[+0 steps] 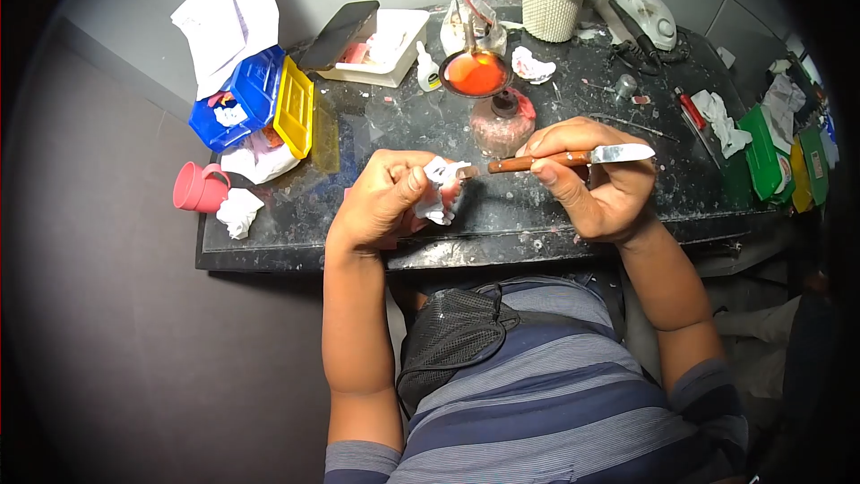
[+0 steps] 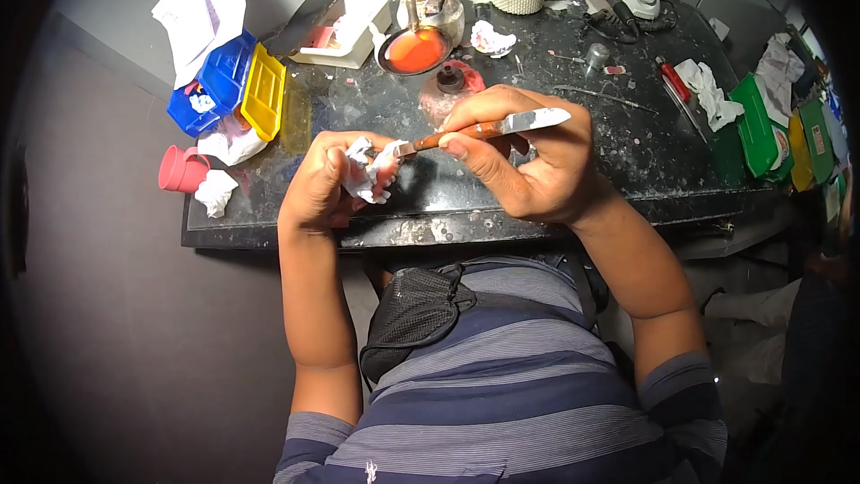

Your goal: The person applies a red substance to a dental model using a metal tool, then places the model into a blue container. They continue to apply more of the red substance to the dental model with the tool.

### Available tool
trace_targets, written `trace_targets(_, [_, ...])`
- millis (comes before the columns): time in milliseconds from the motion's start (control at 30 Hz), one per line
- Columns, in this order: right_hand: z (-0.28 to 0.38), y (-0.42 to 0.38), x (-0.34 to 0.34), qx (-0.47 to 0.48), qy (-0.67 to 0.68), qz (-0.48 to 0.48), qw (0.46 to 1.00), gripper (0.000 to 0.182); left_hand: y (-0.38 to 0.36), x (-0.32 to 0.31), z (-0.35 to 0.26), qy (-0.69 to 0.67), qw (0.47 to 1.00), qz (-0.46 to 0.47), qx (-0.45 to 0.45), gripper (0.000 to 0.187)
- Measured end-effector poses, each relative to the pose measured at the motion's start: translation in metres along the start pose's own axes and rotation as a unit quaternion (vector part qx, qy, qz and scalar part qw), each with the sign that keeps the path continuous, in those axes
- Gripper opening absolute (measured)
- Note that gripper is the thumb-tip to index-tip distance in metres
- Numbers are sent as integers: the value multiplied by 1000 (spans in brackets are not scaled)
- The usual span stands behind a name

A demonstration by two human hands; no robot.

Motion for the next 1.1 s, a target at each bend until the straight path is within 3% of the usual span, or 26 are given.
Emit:
trace_targets(133, [1,3,4,31,-37,8,999,10,0,1,0,20,1000,1,-23,103])
trace_targets(200, [1,2,4,0,-18,-9,1000,9,0,8,4,36,999,7,3,103])
trace_targets(267, [-3,1,3,-16,32,-44,998,6,3,13,12,41,998,15,-39,89])
trace_targets(300, [-8,2,3,3,40,-66,997,6,3,9,17,-16,998,-47,-25,79])
trace_targets(333, [-6,4,8,10,16,-69,997,7,9,9,20,3,996,-43,-81,85])
trace_targets(367, [-11,2,10,12,13,-74,997,8,6,6,22,-14,995,-83,-54,90])
trace_targets(667, [-14,4,23,-6,-101,-162,982,17,8,20,27,-39,997,-68,-9,75])
trace_targets(700, [-16,4,22,-15,-103,-156,982,18,8,11,26,-26,992,-126,-5,84])
trace_targets(800, [-16,3,23,9,-137,-150,979,16,10,9,24,-35,989,-145,-1,83])
trace_targets(833, [-16,3,22,16,-147,-152,977,15,11,18,25,-72,993,-88,5,70])
trace_targets(933, [-19,2,23,40,-144,-167,974,15,12,21,28,-55,994,-91,9,70])
trace_targets(967, [-19,1,23,10,-118,-159,980,15,11,15,24,-52,996,-77,1,68])
trace_targets(1033, [-27,-2,23,-13,-105,-139,985,14,9,5,17,-41,996,-83,-4,61])
trace_targets(1100, [-26,-1,22,28,-90,-149,984,15,7,1,14,-51,996,-75,-4,48])
Point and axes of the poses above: each hand's wrist, its own y-axis towards the middle knuckle, its own x-axis out of the back of the hand, z = x × y, the point moved 2 cm from there along y, towards the middle knuckle, and after that the axes turned 7 degrees about x, right-handed, at the moved point
